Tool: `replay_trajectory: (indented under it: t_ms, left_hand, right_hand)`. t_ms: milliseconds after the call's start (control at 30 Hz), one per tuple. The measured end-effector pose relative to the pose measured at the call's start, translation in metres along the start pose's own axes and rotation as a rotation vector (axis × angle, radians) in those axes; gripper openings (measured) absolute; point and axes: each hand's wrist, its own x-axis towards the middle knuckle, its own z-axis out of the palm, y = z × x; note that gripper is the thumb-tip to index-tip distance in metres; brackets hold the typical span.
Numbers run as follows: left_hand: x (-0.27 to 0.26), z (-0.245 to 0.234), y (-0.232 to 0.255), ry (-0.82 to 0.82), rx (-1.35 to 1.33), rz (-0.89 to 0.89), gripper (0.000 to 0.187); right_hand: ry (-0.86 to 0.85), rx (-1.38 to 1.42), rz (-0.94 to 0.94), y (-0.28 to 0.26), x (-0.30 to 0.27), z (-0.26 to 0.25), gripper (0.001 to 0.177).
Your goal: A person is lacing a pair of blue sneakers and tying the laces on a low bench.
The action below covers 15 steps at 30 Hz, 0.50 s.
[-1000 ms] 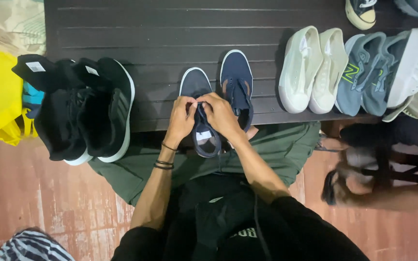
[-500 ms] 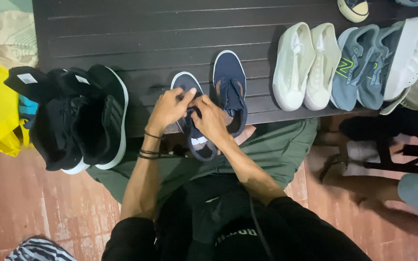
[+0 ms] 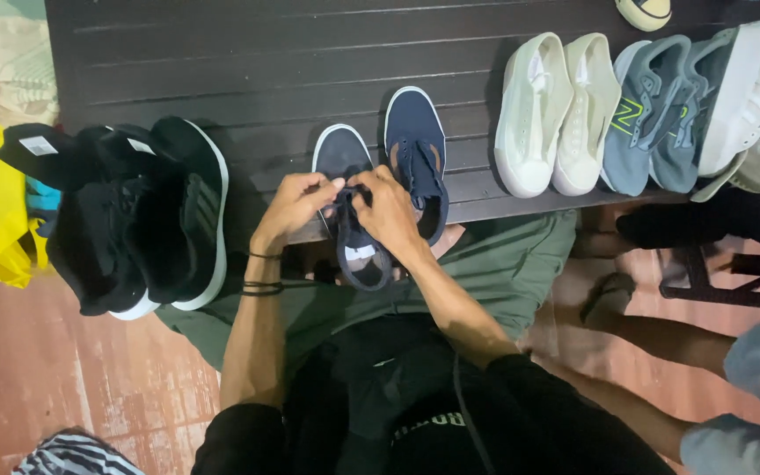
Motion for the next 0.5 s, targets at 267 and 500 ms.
replay_trajectory:
  t_ms: [267, 500]
  left_hand:
    - [-0.087, -0.058, 0.110, 0.016, 0.197, 0.136, 0.048]
    - [-0.133, -0.071, 0.084, -0.069, -0.328, 0.286, 0.033]
  right_hand:
    - [0.011, 0.002, 0.153, -0.006, 0.002, -0.011, 0.022]
    - [-0.001, 0.040, 0.168, 0.004, 0.004, -0.009, 0.021]
